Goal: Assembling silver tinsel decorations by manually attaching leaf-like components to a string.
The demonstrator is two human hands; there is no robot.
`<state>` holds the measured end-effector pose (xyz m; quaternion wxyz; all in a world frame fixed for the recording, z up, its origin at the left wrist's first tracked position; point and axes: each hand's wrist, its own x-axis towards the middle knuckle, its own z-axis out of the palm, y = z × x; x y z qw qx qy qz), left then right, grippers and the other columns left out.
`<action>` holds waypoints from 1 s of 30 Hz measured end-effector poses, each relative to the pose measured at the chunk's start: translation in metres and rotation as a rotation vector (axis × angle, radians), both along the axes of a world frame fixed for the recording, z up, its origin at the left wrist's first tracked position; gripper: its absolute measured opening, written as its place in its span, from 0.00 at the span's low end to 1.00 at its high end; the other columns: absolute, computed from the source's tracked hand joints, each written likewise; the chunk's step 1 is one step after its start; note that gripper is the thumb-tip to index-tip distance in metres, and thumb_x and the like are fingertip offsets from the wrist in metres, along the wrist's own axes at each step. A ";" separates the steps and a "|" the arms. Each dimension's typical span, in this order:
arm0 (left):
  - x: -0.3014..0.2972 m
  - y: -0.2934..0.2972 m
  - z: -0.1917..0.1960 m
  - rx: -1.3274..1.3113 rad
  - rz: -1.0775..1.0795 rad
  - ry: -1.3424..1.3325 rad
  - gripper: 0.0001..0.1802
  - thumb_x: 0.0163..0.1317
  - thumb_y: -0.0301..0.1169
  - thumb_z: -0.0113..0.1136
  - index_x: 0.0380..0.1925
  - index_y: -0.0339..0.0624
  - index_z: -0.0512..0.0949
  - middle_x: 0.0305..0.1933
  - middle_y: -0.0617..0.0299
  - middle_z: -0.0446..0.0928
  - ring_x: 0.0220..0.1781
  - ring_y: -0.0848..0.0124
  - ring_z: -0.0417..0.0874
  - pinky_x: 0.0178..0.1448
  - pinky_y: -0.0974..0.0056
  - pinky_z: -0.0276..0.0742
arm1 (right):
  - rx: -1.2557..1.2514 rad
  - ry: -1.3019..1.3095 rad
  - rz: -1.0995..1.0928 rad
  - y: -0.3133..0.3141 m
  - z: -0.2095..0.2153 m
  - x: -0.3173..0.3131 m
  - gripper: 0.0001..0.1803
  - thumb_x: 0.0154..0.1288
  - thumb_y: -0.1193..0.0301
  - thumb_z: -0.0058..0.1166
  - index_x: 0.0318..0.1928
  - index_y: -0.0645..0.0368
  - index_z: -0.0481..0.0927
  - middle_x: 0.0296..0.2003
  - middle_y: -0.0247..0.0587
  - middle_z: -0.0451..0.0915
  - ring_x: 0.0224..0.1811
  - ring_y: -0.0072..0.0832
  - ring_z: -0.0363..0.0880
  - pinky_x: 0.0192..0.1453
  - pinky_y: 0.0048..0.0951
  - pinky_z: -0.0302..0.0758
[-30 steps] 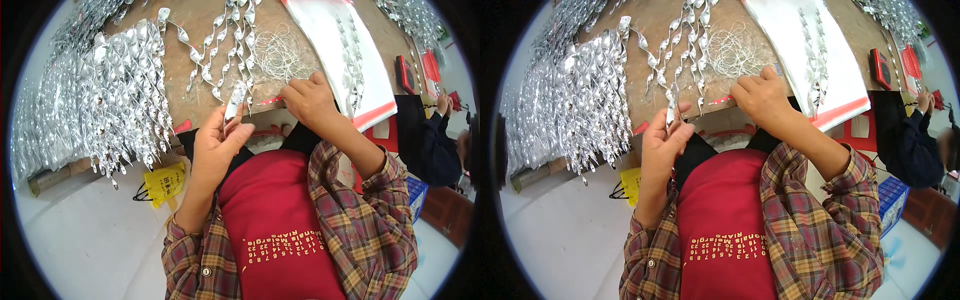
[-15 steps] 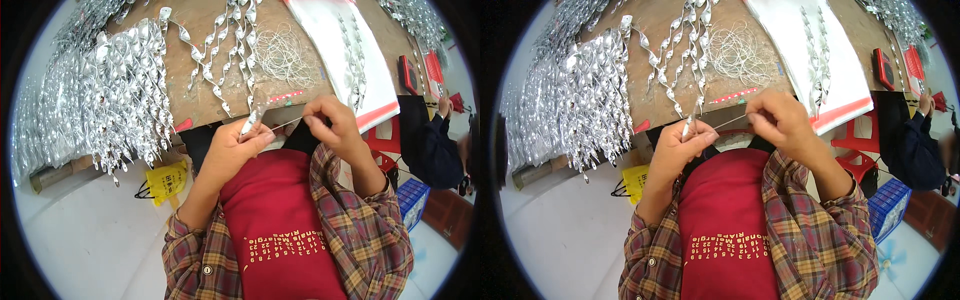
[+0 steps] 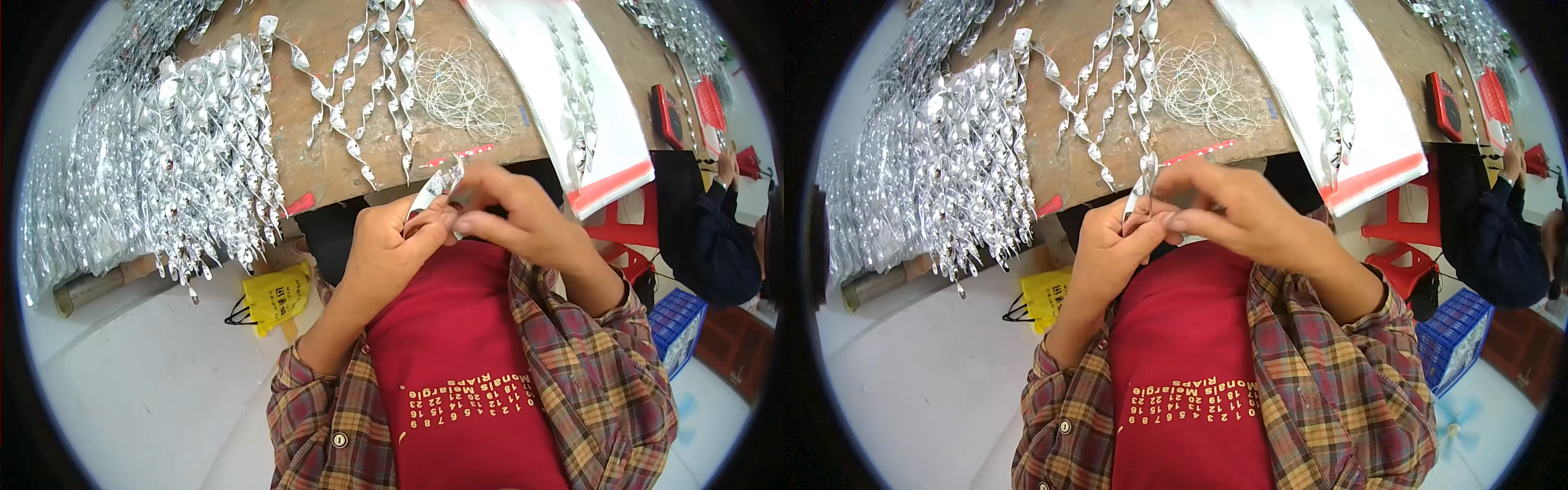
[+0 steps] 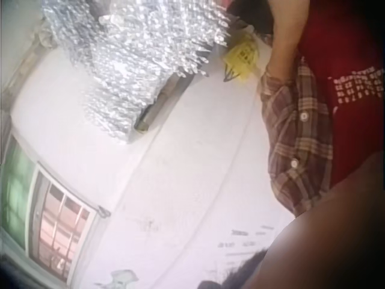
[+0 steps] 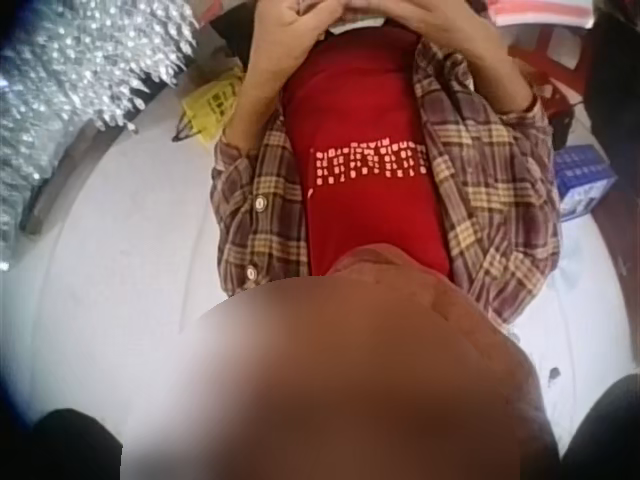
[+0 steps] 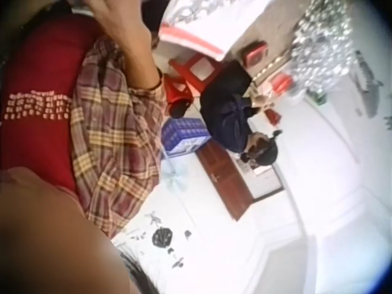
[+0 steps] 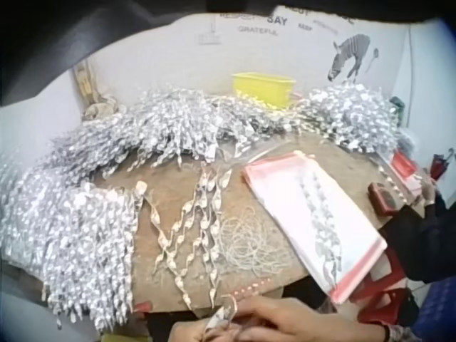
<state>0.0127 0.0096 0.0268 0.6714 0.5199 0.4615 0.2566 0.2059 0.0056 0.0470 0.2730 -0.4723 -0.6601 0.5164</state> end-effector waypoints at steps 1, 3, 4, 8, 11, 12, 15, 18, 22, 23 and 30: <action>-0.002 0.000 -0.002 -0.004 0.001 -0.023 0.11 0.61 0.32 0.56 0.37 0.35 0.79 0.26 0.64 0.79 0.20 0.86 0.67 0.24 0.79 0.61 | 0.046 0.108 0.013 -0.001 -0.009 -0.004 0.11 0.60 0.73 0.56 0.43 0.61 0.74 0.30 0.38 0.78 0.33 0.23 0.77 0.35 0.23 0.71; -0.004 0.000 -0.003 -0.011 0.013 -0.042 0.11 0.61 0.31 0.56 0.38 0.34 0.78 0.26 0.64 0.79 0.20 0.85 0.68 0.25 0.79 0.62 | 0.133 0.032 0.029 0.002 -0.014 -0.005 0.09 0.58 0.73 0.57 0.39 0.59 0.75 0.28 0.37 0.77 0.31 0.28 0.77 0.35 0.25 0.70; -0.004 0.001 -0.002 -0.047 0.025 -0.055 0.11 0.61 0.31 0.55 0.38 0.34 0.78 0.26 0.63 0.79 0.20 0.85 0.68 0.25 0.78 0.64 | 0.330 -0.110 0.061 0.003 -0.013 -0.002 0.07 0.57 0.74 0.57 0.37 0.58 0.76 0.27 0.36 0.77 0.30 0.29 0.76 0.35 0.26 0.69; -0.003 0.000 -0.004 -0.088 0.033 -0.045 0.14 0.62 0.30 0.55 0.44 0.32 0.75 0.29 0.62 0.78 0.22 0.82 0.70 0.29 0.77 0.67 | 0.603 -0.270 0.032 0.006 -0.014 0.002 0.06 0.53 0.76 0.58 0.33 0.57 0.78 0.24 0.34 0.74 0.26 0.30 0.71 0.34 0.27 0.66; -0.003 -0.002 -0.012 0.169 0.028 0.026 0.17 0.63 0.30 0.53 0.51 0.32 0.71 0.30 0.63 0.75 0.26 0.81 0.70 0.33 0.76 0.67 | 0.443 -0.164 -0.138 -0.001 -0.003 0.005 0.05 0.53 0.78 0.56 0.33 0.60 0.77 0.22 0.31 0.72 0.24 0.22 0.69 0.31 0.23 0.63; -0.004 -0.002 -0.013 0.175 0.066 -0.077 0.21 0.63 0.31 0.53 0.54 0.32 0.69 0.37 0.57 0.80 0.30 0.76 0.77 0.37 0.72 0.73 | 0.226 -0.066 -0.253 -0.005 0.003 0.005 0.04 0.54 0.79 0.55 0.32 0.61 0.77 0.21 0.29 0.71 0.24 0.17 0.67 0.30 0.20 0.61; -0.007 -0.001 -0.006 0.221 -0.016 -0.052 0.23 0.64 0.29 0.50 0.58 0.33 0.66 0.46 0.53 0.77 0.33 0.73 0.78 0.41 0.70 0.74 | 0.076 0.152 -0.318 -0.010 0.012 0.003 0.03 0.56 0.80 0.53 0.32 0.63 0.76 0.21 0.27 0.68 0.22 0.12 0.62 0.27 0.17 0.56; -0.005 -0.006 -0.012 0.294 -0.041 -0.042 0.24 0.65 0.27 0.49 0.62 0.38 0.64 0.40 0.56 0.75 0.28 0.74 0.75 0.35 0.70 0.74 | 0.179 0.195 -0.271 -0.010 0.011 0.004 0.02 0.56 0.81 0.53 0.32 0.64 0.76 0.21 0.26 0.68 0.21 0.11 0.60 0.26 0.16 0.54; -0.003 -0.010 -0.013 0.321 -0.015 -0.032 0.25 0.63 0.26 0.52 0.61 0.41 0.66 0.30 0.61 0.70 0.24 0.77 0.71 0.29 0.72 0.71 | 0.160 0.208 -0.276 -0.008 0.008 0.003 0.02 0.57 0.80 0.53 0.32 0.63 0.76 0.20 0.24 0.67 0.20 0.09 0.59 0.25 0.15 0.53; -0.004 -0.010 -0.011 0.306 -0.011 -0.023 0.24 0.63 0.26 0.53 0.61 0.41 0.66 0.30 0.61 0.70 0.24 0.77 0.71 0.29 0.71 0.71 | 0.108 0.189 -0.297 -0.008 0.008 0.002 0.01 0.57 0.80 0.53 0.31 0.63 0.76 0.20 0.23 0.66 0.21 0.09 0.58 0.25 0.15 0.53; -0.005 -0.012 -0.009 0.244 0.037 -0.080 0.24 0.62 0.25 0.54 0.59 0.39 0.68 0.31 0.61 0.72 0.24 0.79 0.71 0.28 0.74 0.71 | 0.031 0.147 -0.343 -0.010 0.003 0.004 0.02 0.57 0.80 0.53 0.32 0.62 0.76 0.20 0.21 0.65 0.21 0.08 0.57 0.24 0.14 0.52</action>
